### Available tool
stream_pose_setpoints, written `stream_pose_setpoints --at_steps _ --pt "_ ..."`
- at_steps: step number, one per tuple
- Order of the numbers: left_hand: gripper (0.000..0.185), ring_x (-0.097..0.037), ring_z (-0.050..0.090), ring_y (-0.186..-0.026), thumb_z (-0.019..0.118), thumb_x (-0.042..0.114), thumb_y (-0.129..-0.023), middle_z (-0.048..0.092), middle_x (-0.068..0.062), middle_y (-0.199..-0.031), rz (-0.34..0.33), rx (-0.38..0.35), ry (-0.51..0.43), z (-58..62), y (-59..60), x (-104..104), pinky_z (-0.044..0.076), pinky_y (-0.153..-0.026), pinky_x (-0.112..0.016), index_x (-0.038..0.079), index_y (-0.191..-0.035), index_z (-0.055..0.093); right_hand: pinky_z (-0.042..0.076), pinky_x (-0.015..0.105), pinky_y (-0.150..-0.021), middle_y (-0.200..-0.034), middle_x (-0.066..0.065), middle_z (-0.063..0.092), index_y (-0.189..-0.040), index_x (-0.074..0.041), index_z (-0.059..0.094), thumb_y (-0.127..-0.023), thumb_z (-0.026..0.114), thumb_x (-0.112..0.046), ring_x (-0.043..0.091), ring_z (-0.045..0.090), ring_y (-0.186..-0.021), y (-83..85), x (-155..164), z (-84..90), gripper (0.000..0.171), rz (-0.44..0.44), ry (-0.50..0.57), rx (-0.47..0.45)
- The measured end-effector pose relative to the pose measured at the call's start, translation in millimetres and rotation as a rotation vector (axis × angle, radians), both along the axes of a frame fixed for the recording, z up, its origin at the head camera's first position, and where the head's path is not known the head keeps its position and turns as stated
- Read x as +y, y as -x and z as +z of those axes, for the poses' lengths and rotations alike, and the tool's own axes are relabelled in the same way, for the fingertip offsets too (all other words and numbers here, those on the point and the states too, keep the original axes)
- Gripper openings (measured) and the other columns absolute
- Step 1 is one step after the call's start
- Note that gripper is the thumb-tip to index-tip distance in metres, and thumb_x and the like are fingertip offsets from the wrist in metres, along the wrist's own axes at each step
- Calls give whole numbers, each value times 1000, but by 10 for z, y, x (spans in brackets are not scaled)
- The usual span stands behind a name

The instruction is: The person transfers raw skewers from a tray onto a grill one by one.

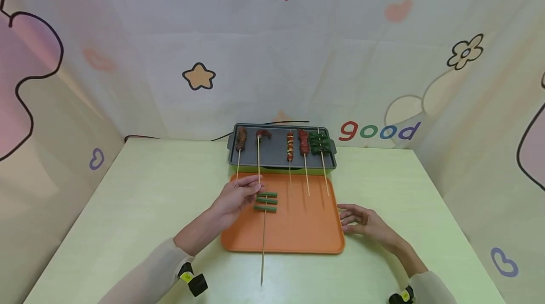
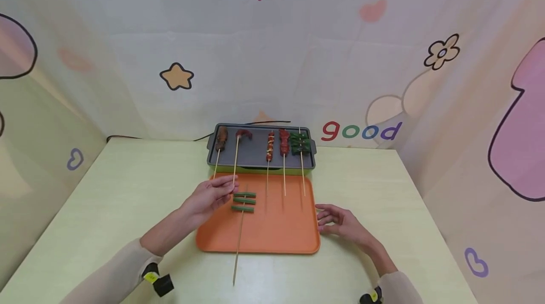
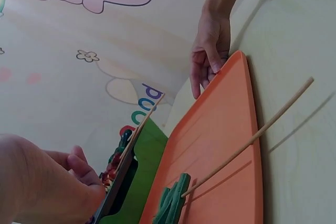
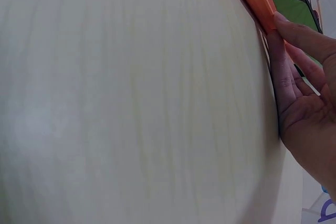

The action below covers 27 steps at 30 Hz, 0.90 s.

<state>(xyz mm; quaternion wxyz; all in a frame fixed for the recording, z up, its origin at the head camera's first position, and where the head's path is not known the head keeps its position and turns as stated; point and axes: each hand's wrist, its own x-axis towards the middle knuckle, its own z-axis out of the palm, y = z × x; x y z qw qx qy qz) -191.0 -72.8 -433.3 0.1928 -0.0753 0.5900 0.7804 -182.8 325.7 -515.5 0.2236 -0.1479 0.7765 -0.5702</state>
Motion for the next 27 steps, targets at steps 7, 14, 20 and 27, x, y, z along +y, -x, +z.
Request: stream_pose_setpoints --at_steps 7,14,20,27 --pt "40 -4 69 -90 55 1 -103 72 4 -100 95 8 19 -58 6 96 50 -83 -18 -7 -143 53 56 19 -89 -126 20 61 -151 10 37 -97 68 -8 4 66 -103 -11 -15 -3 65 -7 3 -5" --pt "39 -12 68 -98 50 1 -106 66 -12 -120 219 57 89 -78 -33 198 51 -90 -26 -7 -144 50 56 19 -89 -127 20 61 -152 9 37 -97 68 -8 5 66 -103 -20 -20 4 65 -16 9 -19" --pt "45 -31 57 -125 44 3 -108 47 -27 -148 216 48 110 -88 -68 227 44 -108 -41 -9 -151 37 55 19 -89 -126 20 62 -151 10 37 -97 68 -7 5 66 -103 -23 -28 -1 65 -14 7 -15" --pt "61 -40 34 -147 43 9 -106 21 -28 -166 48 54 138 -121 -240 175 23 -125 -56 -9 -158 17 56 19 -88 -125 18 63 -151 10 38 -96 69 -8 5 67 -103 -22 -35 13 65 -27 1 -17"
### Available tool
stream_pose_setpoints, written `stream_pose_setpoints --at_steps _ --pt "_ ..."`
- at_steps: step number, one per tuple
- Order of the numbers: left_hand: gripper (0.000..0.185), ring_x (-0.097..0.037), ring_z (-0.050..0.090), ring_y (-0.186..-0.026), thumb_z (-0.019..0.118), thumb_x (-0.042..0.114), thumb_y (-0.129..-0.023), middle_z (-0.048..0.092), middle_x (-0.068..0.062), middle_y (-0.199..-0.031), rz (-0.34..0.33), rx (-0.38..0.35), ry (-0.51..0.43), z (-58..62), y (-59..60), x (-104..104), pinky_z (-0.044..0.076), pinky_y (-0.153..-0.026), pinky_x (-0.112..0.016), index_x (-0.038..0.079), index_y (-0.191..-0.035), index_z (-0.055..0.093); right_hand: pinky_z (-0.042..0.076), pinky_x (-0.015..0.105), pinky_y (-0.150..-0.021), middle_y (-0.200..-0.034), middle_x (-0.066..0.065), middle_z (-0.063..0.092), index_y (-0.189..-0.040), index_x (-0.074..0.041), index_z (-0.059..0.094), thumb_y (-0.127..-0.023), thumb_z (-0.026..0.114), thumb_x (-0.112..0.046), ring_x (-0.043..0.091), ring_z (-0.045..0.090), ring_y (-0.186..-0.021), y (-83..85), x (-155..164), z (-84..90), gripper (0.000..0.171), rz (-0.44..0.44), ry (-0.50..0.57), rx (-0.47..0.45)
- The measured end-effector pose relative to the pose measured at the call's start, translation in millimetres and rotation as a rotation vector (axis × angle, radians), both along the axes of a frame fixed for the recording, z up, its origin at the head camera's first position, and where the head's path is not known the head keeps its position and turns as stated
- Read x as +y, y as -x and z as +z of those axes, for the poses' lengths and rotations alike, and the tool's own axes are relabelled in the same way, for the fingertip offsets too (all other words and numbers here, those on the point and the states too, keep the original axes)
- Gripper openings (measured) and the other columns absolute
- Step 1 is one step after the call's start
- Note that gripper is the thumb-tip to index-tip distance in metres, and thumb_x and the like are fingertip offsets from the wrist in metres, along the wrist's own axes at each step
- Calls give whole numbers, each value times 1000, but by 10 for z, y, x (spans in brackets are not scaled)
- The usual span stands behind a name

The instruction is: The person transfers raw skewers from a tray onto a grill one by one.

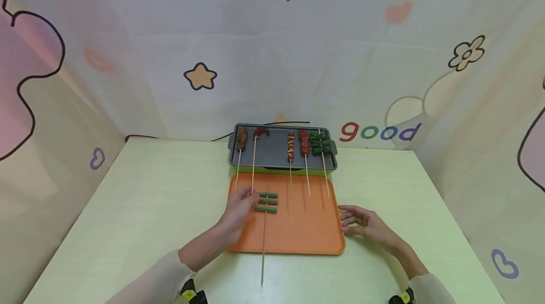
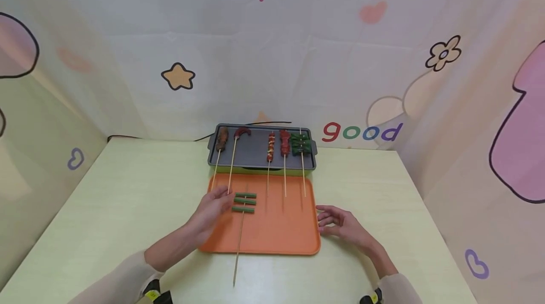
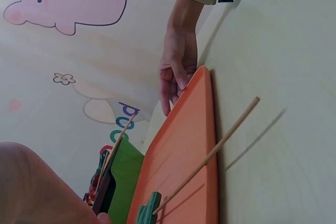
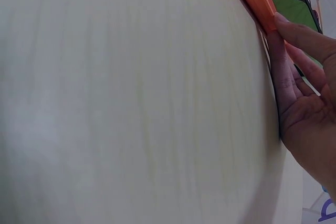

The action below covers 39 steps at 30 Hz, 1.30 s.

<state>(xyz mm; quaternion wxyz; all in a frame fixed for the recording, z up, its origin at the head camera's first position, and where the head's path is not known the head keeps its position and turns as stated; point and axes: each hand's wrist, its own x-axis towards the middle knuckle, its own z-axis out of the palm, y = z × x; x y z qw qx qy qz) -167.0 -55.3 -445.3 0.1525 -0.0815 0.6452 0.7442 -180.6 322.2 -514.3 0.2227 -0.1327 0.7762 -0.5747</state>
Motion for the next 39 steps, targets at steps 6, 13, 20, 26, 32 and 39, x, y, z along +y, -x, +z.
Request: stream_pose_setpoints --at_steps 6,13,20,26,32,39 --pt "64 -44 36 -148 50 9 -103 28 -29 -162 -71 -2 30 -49 -177 -97 31 -122 -55 -10 -157 21 56 20 -89 -125 14 63 -151 10 38 -97 68 -8 4 66 -103 3 24 -8 65 10 5 7" --pt "54 -35 55 -132 59 13 -102 52 -24 -147 -236 4 123 -199 -446 -354 43 -111 -52 -4 -150 42 56 20 -89 -123 7 63 -151 7 39 -96 69 -9 4 66 -104 -4 13 -54 65 0 -1 -3" --pt "48 -15 66 -101 67 13 -96 67 -18 -125 -402 34 166 -357 -679 -539 54 -84 -28 -5 -139 55 56 20 -89 -122 10 64 -151 9 39 -96 69 -8 4 66 -103 -10 12 -35 64 3 -13 15" --pt "43 -16 70 -92 73 7 -90 73 -13 -112 -460 81 192 -493 -818 -555 57 -75 -24 -7 -129 61 56 19 -89 -122 8 64 -151 9 39 -96 70 -10 4 66 -103 0 5 -17 65 2 -11 14" --pt "47 -14 74 -84 78 5 -86 76 -10 -105 -468 47 149 -575 -846 -477 60 -73 -26 -10 -127 63 56 19 -90 -121 4 64 -151 8 39 -96 70 -9 4 66 -104 3 13 -28 65 0 -7 13" --pt "49 -12 74 -81 77 2 -84 78 -9 -99 -412 -29 82 -646 -826 -355 60 -71 -26 -12 -128 61 56 20 -90 -120 2 65 -151 7 40 -96 70 -10 4 67 -104 7 19 -52 65 -14 -11 -1"
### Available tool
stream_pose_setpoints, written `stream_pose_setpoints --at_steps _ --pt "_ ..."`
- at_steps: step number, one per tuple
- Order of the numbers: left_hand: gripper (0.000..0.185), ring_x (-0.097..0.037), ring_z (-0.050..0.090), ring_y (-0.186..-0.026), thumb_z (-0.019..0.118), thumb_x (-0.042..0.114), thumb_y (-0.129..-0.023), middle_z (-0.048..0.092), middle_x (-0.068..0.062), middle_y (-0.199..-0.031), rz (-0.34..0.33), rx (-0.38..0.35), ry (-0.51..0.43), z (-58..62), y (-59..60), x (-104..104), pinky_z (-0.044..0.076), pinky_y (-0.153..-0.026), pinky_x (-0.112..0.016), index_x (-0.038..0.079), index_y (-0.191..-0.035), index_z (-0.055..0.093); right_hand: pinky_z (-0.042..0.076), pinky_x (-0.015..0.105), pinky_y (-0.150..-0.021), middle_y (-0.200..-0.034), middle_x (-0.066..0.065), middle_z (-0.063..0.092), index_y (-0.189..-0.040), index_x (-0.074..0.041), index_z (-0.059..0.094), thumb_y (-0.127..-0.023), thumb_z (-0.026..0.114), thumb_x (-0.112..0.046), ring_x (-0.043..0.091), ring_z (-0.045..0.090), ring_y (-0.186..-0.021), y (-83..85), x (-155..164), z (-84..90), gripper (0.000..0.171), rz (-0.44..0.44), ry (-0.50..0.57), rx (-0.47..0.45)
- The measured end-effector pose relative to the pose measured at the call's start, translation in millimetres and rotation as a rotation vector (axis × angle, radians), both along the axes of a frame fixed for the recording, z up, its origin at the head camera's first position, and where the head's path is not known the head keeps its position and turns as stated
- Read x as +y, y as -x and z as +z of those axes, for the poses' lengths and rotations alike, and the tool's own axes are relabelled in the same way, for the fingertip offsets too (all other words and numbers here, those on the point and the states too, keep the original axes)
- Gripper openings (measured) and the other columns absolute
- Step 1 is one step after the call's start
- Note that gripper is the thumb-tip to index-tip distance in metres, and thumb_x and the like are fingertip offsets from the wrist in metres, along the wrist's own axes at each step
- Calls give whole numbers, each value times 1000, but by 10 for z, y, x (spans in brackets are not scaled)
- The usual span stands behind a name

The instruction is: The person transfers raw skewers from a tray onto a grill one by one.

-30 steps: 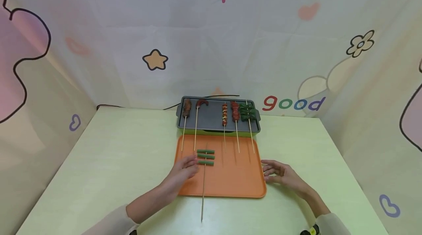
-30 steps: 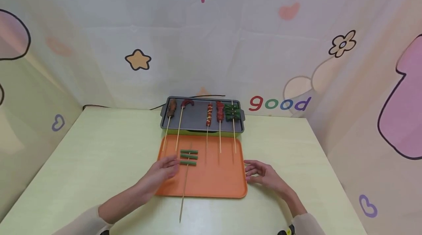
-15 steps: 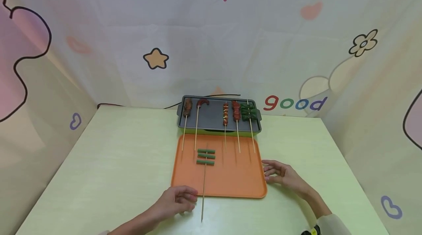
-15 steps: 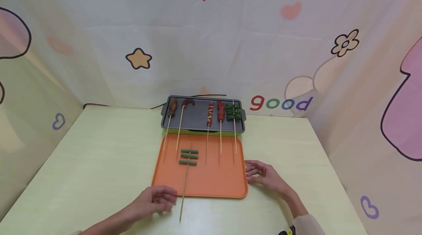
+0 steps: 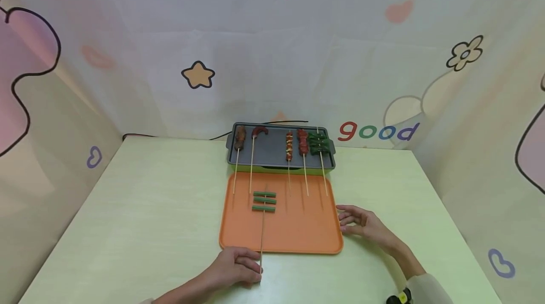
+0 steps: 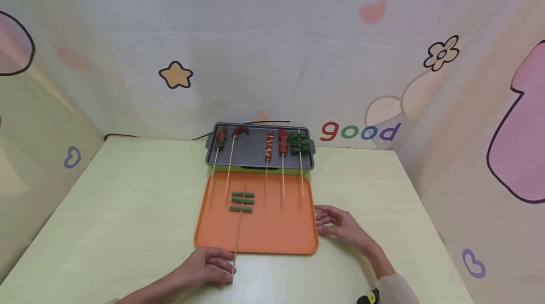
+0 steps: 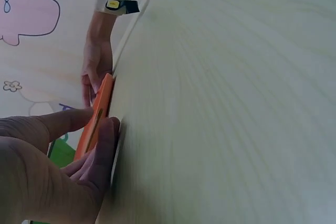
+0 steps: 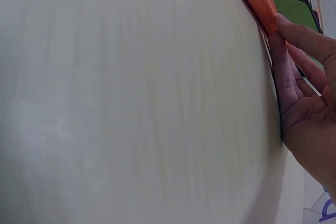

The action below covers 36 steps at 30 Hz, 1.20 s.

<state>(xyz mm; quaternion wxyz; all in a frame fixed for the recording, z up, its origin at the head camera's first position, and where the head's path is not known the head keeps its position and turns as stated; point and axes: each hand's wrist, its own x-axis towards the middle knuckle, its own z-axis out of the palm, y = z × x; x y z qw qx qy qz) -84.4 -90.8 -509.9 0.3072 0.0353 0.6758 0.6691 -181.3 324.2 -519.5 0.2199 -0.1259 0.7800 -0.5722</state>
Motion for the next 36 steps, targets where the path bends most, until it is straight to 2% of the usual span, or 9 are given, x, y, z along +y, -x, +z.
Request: stream_pose_setpoints --at_steps 8,11,16,24,28,32,36 --pt "41 -14 76 -84 74 -5 -86 77 -1 -89 42 -38 -26 2 17 43 62 -74 -27 -14 -123 62 56 20 -90 -126 18 61 -151 11 37 -97 68 -7 4 66 -104 -26 -6 28 64 25 28 21" --pt "43 -15 76 -87 72 -5 -86 77 0 -91 40 -41 -46 8 11 28 62 -76 -27 -14 -126 60 56 19 -90 -126 18 61 -150 12 37 -97 68 -6 4 66 -104 -30 -7 27 64 27 32 23" --pt "43 -12 75 -86 72 -5 -84 76 1 -90 49 -34 -84 -4 4 -4 61 -75 -25 -14 -125 62 56 20 -90 -122 10 63 -150 13 37 -97 67 -4 4 66 -104 -24 -6 19 63 45 59 46" --pt "42 -13 74 -84 74 0 -84 73 2 -91 51 -47 -76 23 0 -47 61 -73 -26 -9 -124 63 56 20 -90 -122 8 63 -150 13 37 -97 67 -3 3 66 -104 -14 6 -1 63 43 67 52" --pt "44 -14 74 -87 72 3 -86 72 0 -95 40 -51 -75 56 -1 -62 61 -74 -27 -7 -128 61 56 18 -90 -123 11 63 -150 12 37 -97 67 -5 3 66 -104 -19 5 11 63 41 49 45" --pt "46 -14 73 -91 70 6 -89 72 0 -101 25 -16 -79 110 29 -68 61 -76 -30 -5 -133 59 55 18 -90 -124 14 62 -150 12 37 -97 67 -6 3 66 -104 -25 -3 27 64 31 38 33" --pt "47 -13 73 -90 70 6 -90 70 1 -100 48 12 -88 198 99 -26 59 -75 -29 -6 -134 59 56 19 -89 -124 15 61 -151 11 38 -97 67 -6 4 66 -103 -26 -5 35 63 18 34 21"
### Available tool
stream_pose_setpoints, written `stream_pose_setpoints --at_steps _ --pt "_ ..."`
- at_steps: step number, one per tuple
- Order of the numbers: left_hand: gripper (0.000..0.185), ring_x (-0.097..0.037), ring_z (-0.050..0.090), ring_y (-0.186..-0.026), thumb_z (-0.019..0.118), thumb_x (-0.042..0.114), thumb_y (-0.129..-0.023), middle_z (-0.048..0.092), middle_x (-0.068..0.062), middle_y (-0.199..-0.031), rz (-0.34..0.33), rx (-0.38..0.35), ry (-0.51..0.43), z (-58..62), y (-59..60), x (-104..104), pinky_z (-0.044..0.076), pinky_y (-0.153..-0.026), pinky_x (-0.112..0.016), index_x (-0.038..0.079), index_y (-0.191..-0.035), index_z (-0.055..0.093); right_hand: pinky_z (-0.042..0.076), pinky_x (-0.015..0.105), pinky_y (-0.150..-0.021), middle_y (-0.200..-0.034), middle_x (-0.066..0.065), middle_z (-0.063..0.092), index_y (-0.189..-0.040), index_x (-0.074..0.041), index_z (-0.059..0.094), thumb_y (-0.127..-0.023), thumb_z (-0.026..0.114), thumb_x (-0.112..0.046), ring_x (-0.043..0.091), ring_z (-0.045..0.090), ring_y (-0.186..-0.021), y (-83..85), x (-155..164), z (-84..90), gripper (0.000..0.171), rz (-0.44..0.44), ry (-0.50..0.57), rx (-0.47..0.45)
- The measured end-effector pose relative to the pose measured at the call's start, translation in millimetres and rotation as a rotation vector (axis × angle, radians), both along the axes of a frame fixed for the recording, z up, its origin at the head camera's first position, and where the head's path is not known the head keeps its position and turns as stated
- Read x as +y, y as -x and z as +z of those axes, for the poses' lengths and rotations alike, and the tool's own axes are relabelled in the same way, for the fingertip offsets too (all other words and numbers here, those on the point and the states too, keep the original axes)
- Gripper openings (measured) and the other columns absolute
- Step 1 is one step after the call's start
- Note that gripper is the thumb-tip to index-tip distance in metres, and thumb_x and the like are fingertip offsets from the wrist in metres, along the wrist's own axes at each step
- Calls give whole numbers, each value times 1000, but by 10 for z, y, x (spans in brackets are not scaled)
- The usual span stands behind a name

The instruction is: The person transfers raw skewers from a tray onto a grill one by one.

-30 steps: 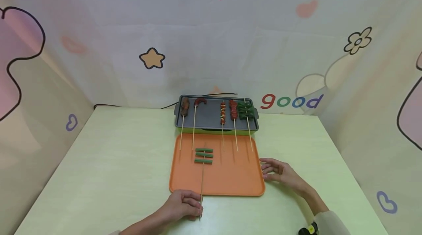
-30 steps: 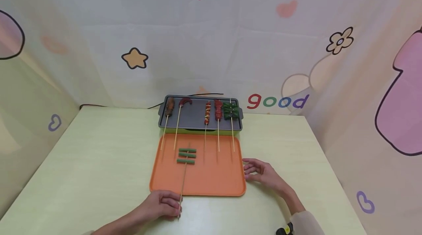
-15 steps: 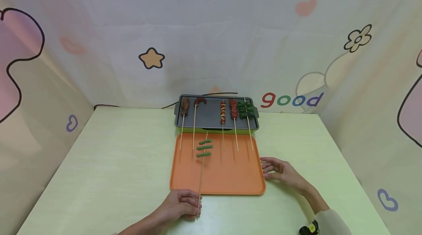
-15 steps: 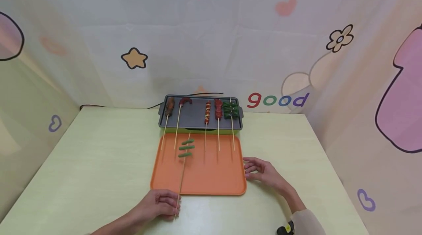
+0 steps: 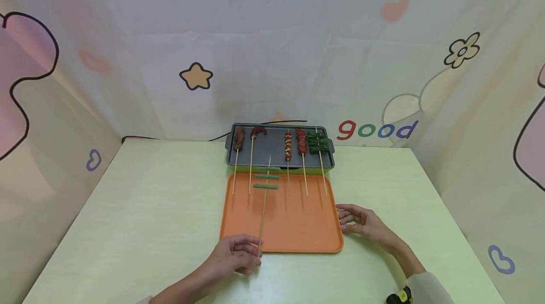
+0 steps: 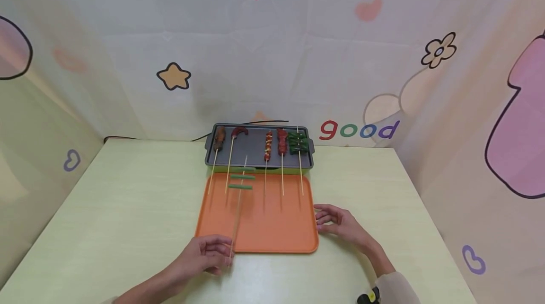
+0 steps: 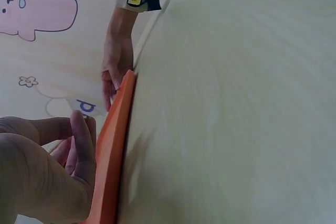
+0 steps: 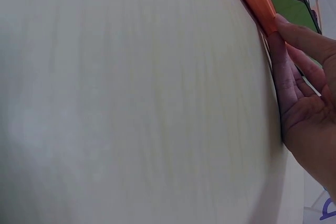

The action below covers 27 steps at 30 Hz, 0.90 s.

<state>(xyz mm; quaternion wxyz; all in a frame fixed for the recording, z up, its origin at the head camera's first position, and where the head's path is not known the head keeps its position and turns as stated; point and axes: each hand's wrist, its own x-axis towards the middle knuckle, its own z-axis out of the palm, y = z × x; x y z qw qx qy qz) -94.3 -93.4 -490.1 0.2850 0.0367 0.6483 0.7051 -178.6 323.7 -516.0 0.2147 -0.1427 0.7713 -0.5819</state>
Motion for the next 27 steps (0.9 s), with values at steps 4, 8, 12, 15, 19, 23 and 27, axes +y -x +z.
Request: stream_pose_setpoints --at_steps 4,8,12,15,19,23,27 --pt "47 -11 71 -88 70 6 -89 68 0 -100 45 22 -2 88 86 89 57 -73 -26 -6 -133 59 56 19 -89 -124 16 62 -150 11 38 -97 67 -5 4 66 -104 0 4 -9 63 -1 -4 10" --pt "48 -9 70 -88 72 6 -89 68 -1 -102 89 30 -16 163 181 191 56 -73 -25 -5 -134 60 56 19 -89 -123 12 62 -150 11 38 -97 67 -6 4 65 -104 5 2 -31 62 4 2 21" --pt "48 -10 70 -88 72 6 -90 68 -1 -103 130 45 -26 199 292 276 55 -74 -27 -4 -135 60 56 19 -89 -122 6 63 -150 11 39 -97 67 -6 3 66 -104 8 -1 -55 62 11 12 27" --pt "47 -10 71 -89 71 7 -92 69 -1 -104 164 56 -19 198 382 324 55 -76 -27 -4 -136 60 56 19 -89 -122 5 63 -150 10 39 -97 66 -5 3 66 -105 8 0 -67 62 18 23 26" --pt "44 -11 71 -89 67 7 -94 70 -3 -106 209 56 -1 187 503 373 56 -79 -27 -3 -137 60 56 20 -90 -122 4 64 -151 9 39 -97 67 -6 4 66 -105 11 -2 -73 62 17 19 17" --pt "41 -12 71 -92 65 7 -97 69 -6 -111 245 57 21 170 612 412 57 -82 -29 -2 -137 61 56 20 -90 -122 5 64 -151 8 40 -97 68 -7 4 66 -105 15 1 -71 62 6 1 11" --pt "40 -11 70 -92 64 5 -97 68 -9 -113 279 57 37 152 705 453 57 -83 -29 -1 -136 62 56 20 -90 -123 9 63 -151 7 41 -97 68 -7 4 66 -105 20 4 -66 62 3 -9 13"
